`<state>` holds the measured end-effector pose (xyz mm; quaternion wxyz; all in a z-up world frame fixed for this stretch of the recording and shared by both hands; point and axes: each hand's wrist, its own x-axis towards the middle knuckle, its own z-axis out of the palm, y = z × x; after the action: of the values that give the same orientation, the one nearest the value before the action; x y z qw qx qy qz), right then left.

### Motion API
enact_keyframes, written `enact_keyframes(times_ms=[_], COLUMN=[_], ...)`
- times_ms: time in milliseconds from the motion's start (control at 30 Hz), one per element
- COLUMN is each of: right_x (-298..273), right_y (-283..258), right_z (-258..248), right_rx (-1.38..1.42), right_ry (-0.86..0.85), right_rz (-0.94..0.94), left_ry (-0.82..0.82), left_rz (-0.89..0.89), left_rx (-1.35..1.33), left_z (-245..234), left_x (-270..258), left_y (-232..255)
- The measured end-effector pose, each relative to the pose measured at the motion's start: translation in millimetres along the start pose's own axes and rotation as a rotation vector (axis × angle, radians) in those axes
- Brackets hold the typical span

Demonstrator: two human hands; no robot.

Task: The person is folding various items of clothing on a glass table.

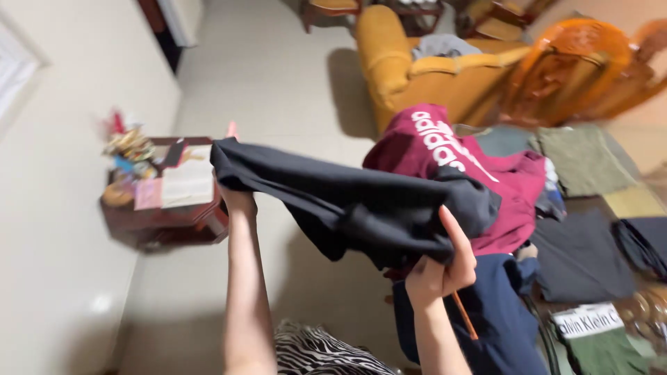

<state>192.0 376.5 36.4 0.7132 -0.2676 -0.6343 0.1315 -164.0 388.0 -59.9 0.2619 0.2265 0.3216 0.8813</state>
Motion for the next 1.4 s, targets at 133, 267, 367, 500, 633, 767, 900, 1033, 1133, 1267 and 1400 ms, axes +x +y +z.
enact_keyframes(times_ms=[133,267,367,500,633,767,900,1033,1133,1267,1400], right_x=[17.7,60.0,95.9,138.7,152.0,121.8,93.3,68.2,66.3,95.0,74.1], right_y=[29.8,33.5,54.8,102.1,181.2,262.7,302.9,322.4,319.6,272.8,247.7], right_z=[-15.1,-12.1,-0.4,-3.0,-39.6,-69.1,-87.6,-112.2,-110.4,-57.6,-9.9], right_rx=[-0.243,-0.643,-0.949,-1.193,-1.328,-1.411,-1.475,-1.464,-1.477,-1.515,-1.561], right_ry=[0.136,0.117,0.117,0.194,0.241,0.176,-0.002,-0.204,-0.273,-0.159,-0.168], right_rz=[-0.084,-0.078,0.049,0.264,0.411,0.571,0.767,1.206,1.284,0.984,0.707], left_ry=[-0.139,-0.363,-0.519,-0.794,-0.883,-1.140,-1.378,-1.850,-1.996,-2.022,-2.110], left_rz=[0.326,0.457,0.342,0.154,-0.526,-0.136,0.301,-0.182,-0.163,-0.077,-0.041], left_rx=[0.558,0.548,0.289,0.026,-0.465,0.279,1.042,1.489,1.642,1.613,1.478], left_z=[140.4,226.9,292.3,362.2,397.5,385.6,342.8,316.3,311.1,311.3,299.6], left_x=[21.6,66.9,106.7,128.2,129.5,108.2,83.5,70.7,68.9,73.3,70.8], left_y=[17.3,-28.4,-82.5,-182.1,-352.9,-434.2,-497.5,-533.9,-536.5,-498.8,-449.1])
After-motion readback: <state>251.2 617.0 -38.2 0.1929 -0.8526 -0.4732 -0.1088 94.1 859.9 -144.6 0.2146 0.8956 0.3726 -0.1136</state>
